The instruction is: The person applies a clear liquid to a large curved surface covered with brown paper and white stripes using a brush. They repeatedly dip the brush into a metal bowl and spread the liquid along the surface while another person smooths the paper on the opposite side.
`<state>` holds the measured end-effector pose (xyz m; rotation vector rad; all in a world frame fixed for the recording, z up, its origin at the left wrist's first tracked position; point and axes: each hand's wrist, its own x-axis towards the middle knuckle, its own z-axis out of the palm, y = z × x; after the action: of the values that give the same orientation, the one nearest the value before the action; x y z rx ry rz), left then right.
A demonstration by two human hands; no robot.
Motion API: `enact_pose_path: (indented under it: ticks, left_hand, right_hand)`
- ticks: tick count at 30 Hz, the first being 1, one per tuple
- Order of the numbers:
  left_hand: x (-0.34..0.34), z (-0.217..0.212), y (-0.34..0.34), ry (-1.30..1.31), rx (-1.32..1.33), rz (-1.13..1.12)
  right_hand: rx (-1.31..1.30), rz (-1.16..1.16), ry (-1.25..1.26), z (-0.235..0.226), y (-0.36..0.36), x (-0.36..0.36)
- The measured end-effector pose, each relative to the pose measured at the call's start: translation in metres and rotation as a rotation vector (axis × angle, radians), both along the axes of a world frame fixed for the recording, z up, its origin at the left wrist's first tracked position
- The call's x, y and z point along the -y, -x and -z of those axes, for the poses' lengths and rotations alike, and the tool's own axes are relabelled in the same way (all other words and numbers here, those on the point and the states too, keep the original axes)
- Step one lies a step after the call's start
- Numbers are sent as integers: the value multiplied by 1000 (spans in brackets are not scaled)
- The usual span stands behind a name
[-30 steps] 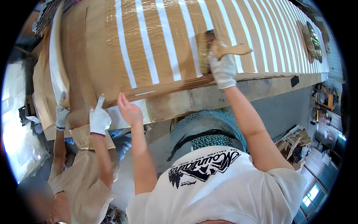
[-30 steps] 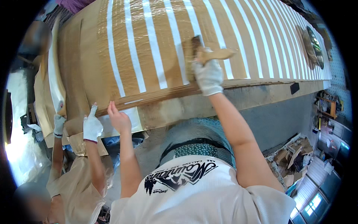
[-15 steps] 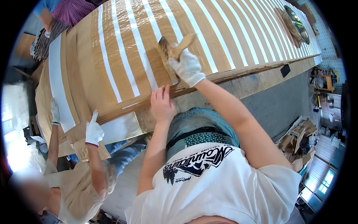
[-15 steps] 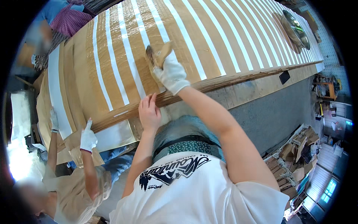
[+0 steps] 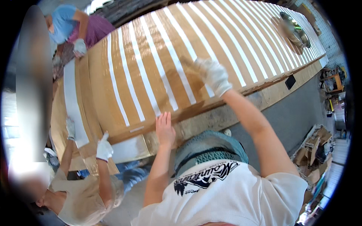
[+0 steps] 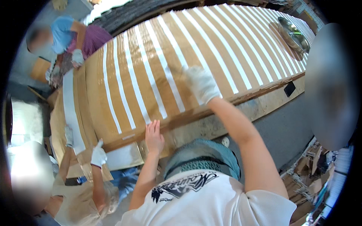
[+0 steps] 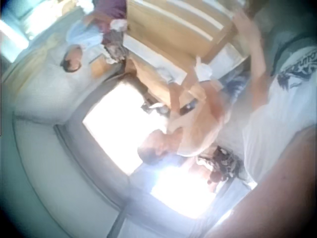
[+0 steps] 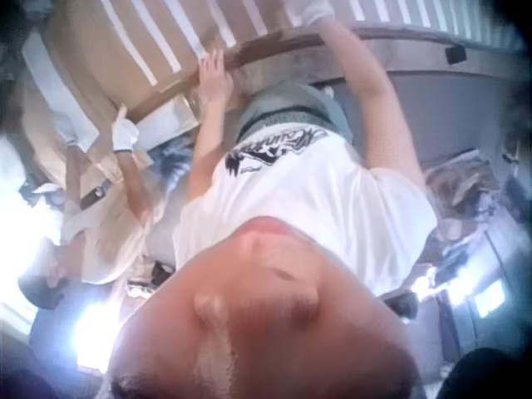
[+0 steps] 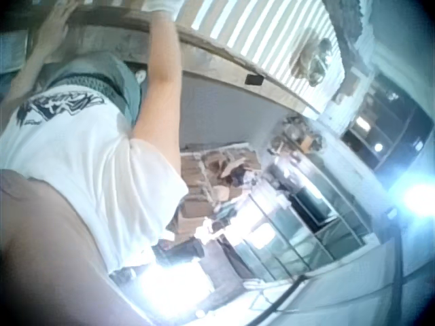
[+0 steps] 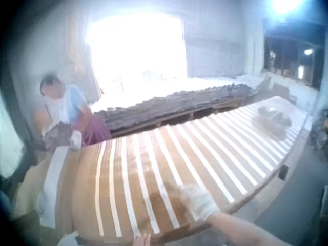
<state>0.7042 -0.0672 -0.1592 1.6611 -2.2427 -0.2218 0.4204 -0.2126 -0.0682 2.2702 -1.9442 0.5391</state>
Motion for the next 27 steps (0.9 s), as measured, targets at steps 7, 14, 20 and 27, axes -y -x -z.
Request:
enact_pose_path:
  ticks: [7,14,20,27]
  left_hand:
    - [-10,-8,20,-114,44,-91]
    - [-8,-4,178,-95,-241,-153]
    - [-34,2,417,-229,-409,489]
    - [-63,-3,575,-673,-477,858]
  right_hand:
    - [344,-116,-146,-4,49,-76]
    - [1494,625,-233,33,260,-214]
    - [2004,872,137,50,370,-321]
    - [2177,1072,632,40,485,-428]
